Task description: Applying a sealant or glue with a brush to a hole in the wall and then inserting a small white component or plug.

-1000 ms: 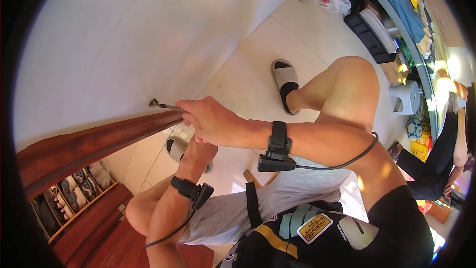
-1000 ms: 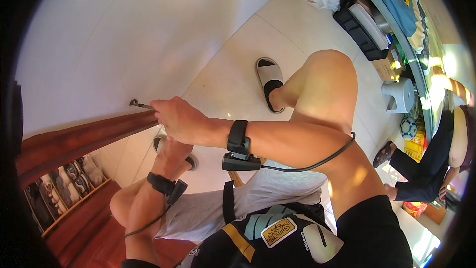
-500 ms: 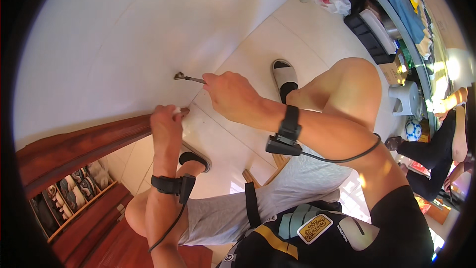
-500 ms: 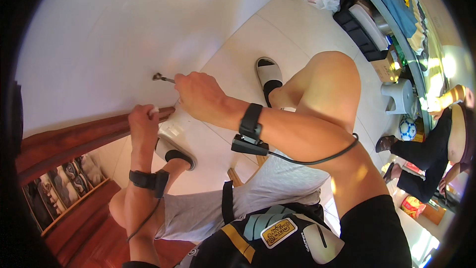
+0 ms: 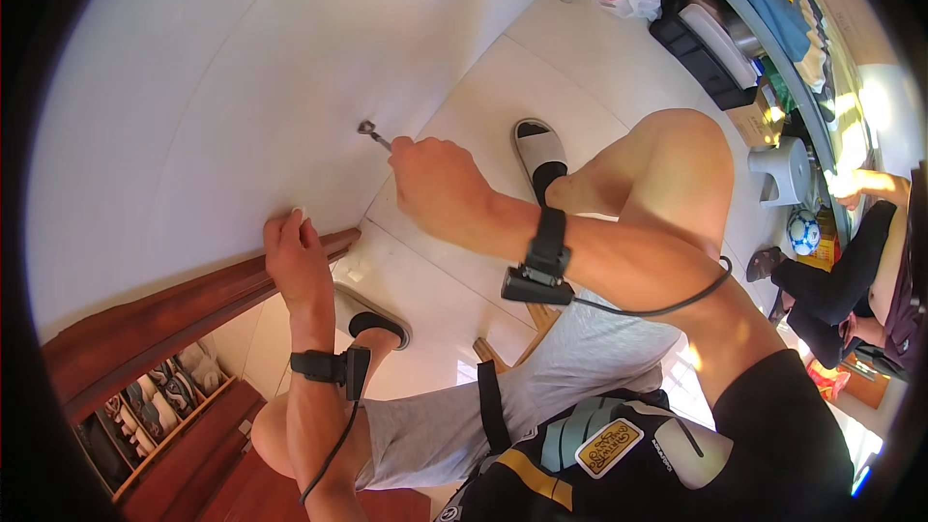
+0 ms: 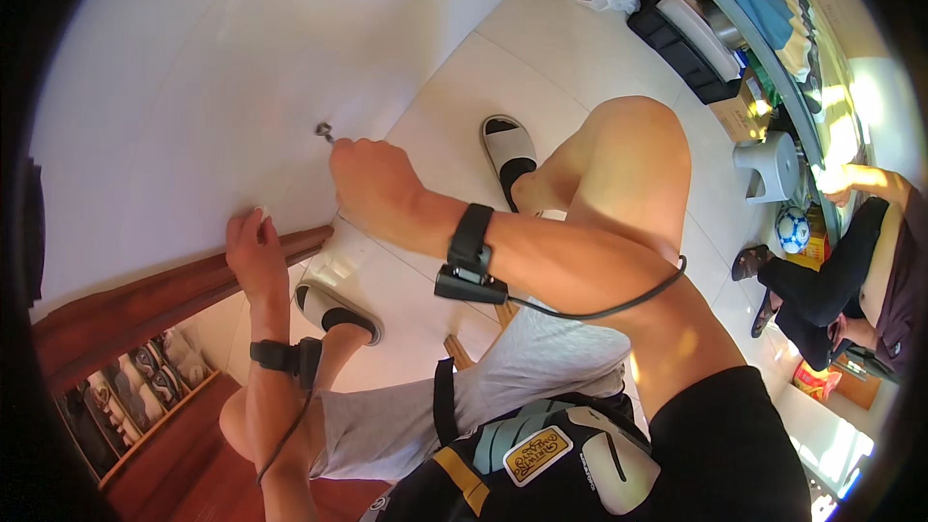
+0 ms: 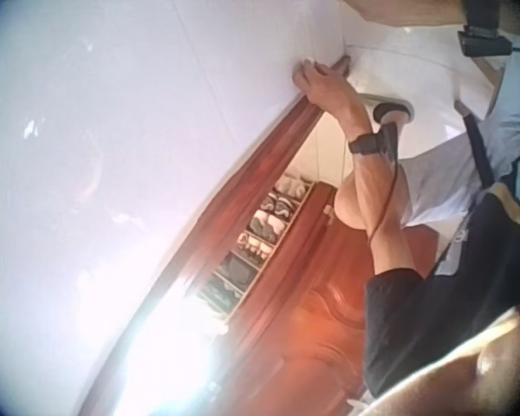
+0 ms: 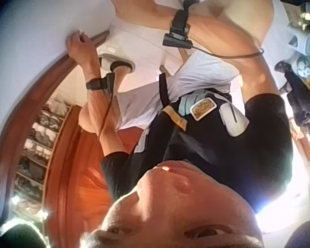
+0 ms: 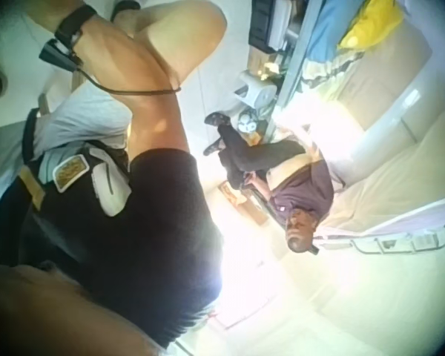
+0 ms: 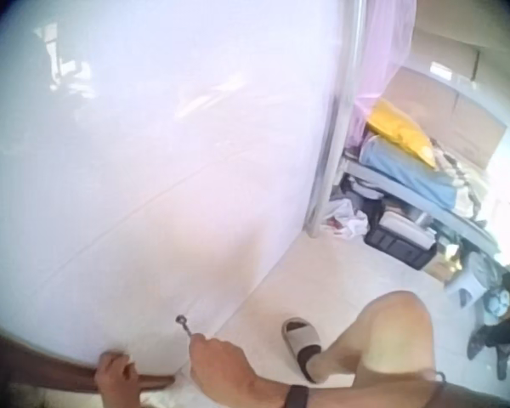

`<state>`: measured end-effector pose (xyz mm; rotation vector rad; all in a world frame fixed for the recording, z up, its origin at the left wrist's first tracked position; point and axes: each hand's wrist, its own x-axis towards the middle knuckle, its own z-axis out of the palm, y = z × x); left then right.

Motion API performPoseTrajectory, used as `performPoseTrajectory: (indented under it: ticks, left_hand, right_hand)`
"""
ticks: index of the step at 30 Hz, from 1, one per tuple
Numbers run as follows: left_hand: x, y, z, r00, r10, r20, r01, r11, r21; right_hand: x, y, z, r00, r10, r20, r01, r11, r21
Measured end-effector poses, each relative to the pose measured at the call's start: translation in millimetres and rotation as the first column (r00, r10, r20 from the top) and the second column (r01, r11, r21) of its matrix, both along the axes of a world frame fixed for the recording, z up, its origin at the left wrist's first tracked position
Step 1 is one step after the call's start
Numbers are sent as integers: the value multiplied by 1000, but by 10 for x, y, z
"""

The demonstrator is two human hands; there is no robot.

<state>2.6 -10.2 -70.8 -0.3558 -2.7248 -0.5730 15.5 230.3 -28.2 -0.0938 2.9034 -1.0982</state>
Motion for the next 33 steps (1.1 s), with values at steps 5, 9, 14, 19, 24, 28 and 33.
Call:
performPoseTrajectory:
  ticks: [5, 9, 14, 19, 24, 28, 33]
  left_hand:
    - [16, 61, 104, 1000, 9, 17, -9, 999, 50]
    - [-34, 46, 8, 996, -35, -85, 39, 998, 46]
    - [-38, -4, -57, 987, -78, -138, 84, 996, 35]
    - [-56, 21, -240, 994, -106, -24, 106, 994, -10]
    - [-16, 82, -86, 995, -96, 22, 94, 992, 81]
    - [-9, 126, -70, 990, -136, 42, 133, 988, 75]
    - [36, 211, 105, 988, -113, 102, 91, 977, 194]
  right_hand:
    - [32, 146, 195, 996, -76, -45, 74, 996, -47]
    - [1, 92, -32, 990, -121, -72, 117, 991, -56]
    - [132, 117, 187, 989, -133, -70, 115, 971, -211]
    - [63, 190, -159, 979, -183, -86, 161, 963, -217]
    - [129, 191, 199, 949, -275, -154, 208, 914, -349]
    - [15, 240, 2, 949, -301, -95, 249, 899, -360]
    - [201, 102, 304, 964, -267, 12, 237, 833, -501]
